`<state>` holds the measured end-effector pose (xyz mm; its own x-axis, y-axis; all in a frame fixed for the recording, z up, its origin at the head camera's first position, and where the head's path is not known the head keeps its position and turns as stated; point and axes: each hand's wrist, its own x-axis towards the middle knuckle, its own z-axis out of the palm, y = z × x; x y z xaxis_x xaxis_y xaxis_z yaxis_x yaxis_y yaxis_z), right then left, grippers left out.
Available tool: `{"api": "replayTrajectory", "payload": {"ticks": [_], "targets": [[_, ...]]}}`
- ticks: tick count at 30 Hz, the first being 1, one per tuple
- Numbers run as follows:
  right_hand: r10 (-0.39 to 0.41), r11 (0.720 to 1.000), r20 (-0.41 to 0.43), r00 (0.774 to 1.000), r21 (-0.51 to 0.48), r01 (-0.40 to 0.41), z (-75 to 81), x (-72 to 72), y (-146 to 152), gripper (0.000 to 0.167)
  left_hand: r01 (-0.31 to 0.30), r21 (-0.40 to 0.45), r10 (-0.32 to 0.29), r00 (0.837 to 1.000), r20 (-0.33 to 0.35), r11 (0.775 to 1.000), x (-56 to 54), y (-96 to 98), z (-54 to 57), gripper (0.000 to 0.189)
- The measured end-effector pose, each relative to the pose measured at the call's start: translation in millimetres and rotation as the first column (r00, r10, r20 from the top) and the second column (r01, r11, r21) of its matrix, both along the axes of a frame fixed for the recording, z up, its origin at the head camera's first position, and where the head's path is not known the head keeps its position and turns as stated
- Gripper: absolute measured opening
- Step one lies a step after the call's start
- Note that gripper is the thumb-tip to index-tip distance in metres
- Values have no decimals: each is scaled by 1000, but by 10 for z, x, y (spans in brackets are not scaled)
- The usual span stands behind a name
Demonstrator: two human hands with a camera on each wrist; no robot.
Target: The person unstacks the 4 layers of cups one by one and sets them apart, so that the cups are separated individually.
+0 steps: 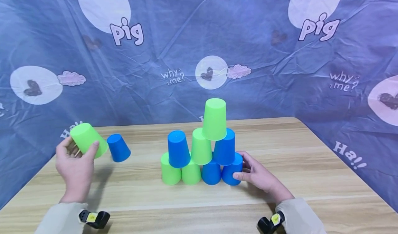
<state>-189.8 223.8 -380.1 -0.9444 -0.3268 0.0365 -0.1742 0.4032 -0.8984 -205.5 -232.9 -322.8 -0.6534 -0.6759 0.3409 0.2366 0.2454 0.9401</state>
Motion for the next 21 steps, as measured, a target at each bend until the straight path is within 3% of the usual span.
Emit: {"api": "replayTrajectory", "payload": {"ticks": [5, 14, 21], "targets": [[0, 1000, 4, 1000, -5, 0, 6, -1, 1, 60, 14, 101, -13, 1000, -8, 995, -24, -58, -14, 60], [11, 1000, 5, 1000, -21, -11, -8, -5, 5, 61, -56, 94, 48, 996, 79, 994, -67, -150, -114, 60], [6, 1000, 17, 1000, -18, -5, -6, 0, 5, 61, -83, 59, 71, 980, 187, 995, -94, -256, -218, 62]]}}
